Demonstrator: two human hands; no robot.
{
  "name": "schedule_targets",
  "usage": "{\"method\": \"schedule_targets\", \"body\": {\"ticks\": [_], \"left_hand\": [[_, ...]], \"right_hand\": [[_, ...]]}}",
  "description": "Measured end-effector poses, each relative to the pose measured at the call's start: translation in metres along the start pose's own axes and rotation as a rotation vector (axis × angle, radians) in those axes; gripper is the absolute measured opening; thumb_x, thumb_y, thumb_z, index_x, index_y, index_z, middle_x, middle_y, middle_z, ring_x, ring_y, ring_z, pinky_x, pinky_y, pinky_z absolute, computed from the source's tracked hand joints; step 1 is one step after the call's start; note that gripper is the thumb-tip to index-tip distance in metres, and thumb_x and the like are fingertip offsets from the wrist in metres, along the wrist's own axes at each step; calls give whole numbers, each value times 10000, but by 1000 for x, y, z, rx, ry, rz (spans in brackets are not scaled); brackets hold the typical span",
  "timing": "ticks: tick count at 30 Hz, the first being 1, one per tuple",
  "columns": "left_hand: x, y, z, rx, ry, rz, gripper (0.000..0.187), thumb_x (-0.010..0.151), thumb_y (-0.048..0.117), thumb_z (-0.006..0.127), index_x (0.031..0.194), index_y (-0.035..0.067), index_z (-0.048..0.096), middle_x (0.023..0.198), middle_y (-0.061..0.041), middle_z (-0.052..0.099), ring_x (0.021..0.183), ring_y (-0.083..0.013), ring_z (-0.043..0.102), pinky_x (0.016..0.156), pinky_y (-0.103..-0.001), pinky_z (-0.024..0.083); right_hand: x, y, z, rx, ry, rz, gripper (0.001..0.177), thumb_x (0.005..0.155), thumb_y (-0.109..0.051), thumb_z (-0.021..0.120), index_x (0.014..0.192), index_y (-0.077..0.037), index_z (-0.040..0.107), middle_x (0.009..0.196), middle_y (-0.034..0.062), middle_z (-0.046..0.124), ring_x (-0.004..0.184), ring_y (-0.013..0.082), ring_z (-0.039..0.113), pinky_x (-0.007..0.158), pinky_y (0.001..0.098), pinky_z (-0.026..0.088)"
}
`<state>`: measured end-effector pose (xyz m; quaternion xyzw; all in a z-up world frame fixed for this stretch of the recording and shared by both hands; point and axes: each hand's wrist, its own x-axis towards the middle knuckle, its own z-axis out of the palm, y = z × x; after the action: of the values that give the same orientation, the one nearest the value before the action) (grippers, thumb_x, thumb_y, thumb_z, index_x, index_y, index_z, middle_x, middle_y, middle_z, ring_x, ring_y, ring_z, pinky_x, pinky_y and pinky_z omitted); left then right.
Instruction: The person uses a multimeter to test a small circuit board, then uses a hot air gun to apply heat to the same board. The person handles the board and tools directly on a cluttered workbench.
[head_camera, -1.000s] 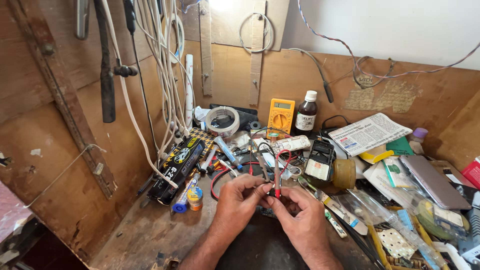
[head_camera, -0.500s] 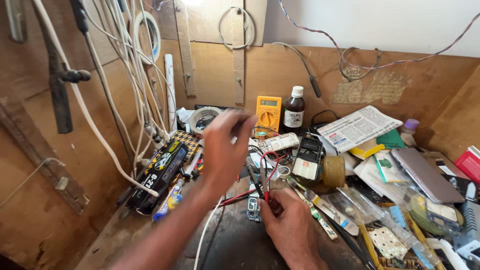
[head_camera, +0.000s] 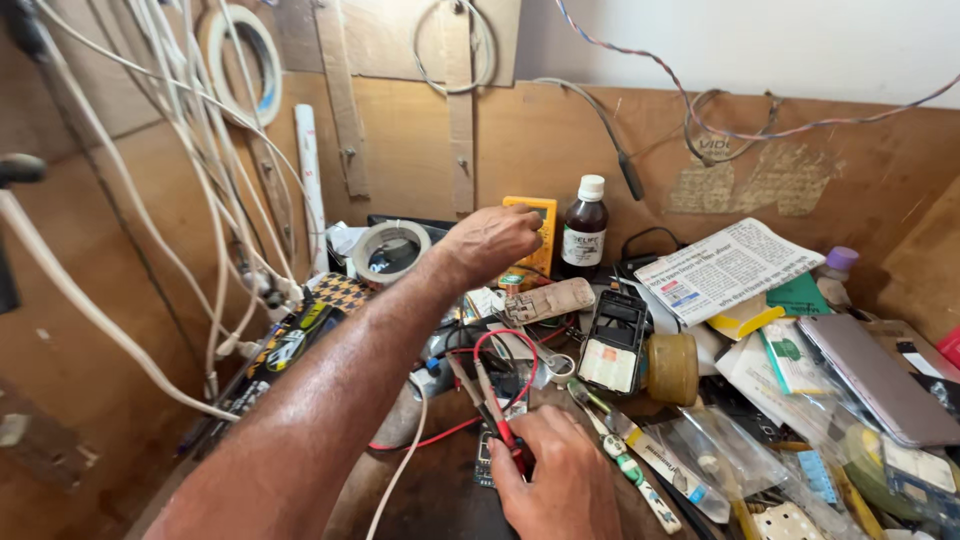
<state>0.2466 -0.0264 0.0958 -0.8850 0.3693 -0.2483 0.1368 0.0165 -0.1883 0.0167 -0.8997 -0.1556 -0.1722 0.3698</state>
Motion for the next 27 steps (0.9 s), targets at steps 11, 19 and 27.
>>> {"method": "schedule_targets", "body": {"ticks": [11,19,27], "left_hand": [[4,-10,16,65,138,215,56,807,72,672,829,93,720,999,-70,646,1009,-244,624,878,-354,545],[6,-7,30,145,140,190,66,788,73,693,838,79,736,979,-64,659,972,-226,635,837,-334,573],[10,-4,36,168,121,178,101,767,74,702,860,95,736,973,-54,661,969,-222,629,834,-341,568]], "right_hand": [[8,-3,2,-36,-49,40,241,754,-237,767,956,-107,740,885,117,669,836,324,670,731,481,513],[9,-11,-1,-50,-63,45,272,756,-221,756,995,-93,740,926,113,677,888,314,669,765,471,515],[9,-16,-5,-48,-113,140,268,768,-221,748,1007,-98,736,937,103,670,907,290,667,786,460,510]]}}
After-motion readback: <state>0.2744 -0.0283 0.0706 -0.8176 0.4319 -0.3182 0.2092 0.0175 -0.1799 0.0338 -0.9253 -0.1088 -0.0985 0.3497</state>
